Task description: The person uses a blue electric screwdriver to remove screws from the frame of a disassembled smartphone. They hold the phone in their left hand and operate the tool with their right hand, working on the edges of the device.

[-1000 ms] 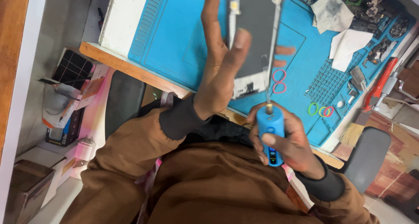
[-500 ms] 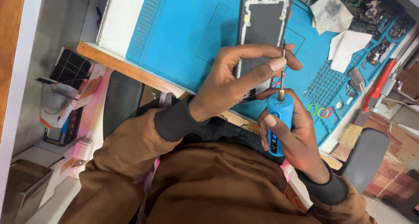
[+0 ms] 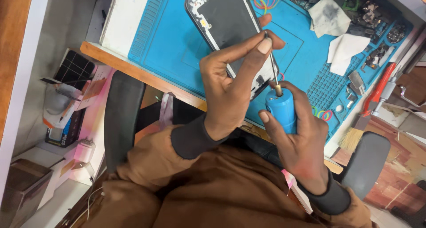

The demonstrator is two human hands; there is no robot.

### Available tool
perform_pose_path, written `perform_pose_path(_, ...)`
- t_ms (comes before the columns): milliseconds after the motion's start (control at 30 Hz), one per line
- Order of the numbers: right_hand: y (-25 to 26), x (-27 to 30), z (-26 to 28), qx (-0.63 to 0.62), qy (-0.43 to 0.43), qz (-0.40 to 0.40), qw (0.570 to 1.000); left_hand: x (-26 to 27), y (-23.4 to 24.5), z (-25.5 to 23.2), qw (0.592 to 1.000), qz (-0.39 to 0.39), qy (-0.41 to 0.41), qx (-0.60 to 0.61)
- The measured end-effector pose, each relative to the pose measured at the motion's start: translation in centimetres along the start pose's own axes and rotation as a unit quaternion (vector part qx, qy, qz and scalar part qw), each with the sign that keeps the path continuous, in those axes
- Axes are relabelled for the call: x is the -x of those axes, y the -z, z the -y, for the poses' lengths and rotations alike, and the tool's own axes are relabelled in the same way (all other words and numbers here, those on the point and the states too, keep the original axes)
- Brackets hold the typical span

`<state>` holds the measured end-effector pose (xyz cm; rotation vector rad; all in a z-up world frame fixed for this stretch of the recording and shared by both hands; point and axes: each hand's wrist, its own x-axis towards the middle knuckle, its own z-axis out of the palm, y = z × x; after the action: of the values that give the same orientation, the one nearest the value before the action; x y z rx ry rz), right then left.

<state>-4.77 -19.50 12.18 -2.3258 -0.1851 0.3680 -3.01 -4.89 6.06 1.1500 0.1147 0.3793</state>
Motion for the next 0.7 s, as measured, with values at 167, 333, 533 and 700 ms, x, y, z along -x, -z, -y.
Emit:
perform_pose_path(167, 0.5, 1.2, -1.1, 0.028, 0.076, -0.061, 0.995, -1.8, -1.7, 0.0, 0.994, -0.099, -0.043, -0.030)
perform_pose_path(333, 1.1, 1.9, -2.7, -0.113, -0.040, 0.011, 0.993, -6.8, 1.7, -3.6, 0.960, -0.147, -0.216, -0.099)
perform_pose_path(533, 3.2, 1.0, -4.9, -0.425, -0.020, 0.081, 0.901, -4.1, -0.1, -5.5, 0.984, 0.067, 0.043, -0.156)
perform_pose_path(700, 3.6, -0.1, -7.0, -0.601, -0.048, 0.071, 0.795, -3.1, -3.9, -4.9, 0.961, 0.136, -0.111, -0.212)
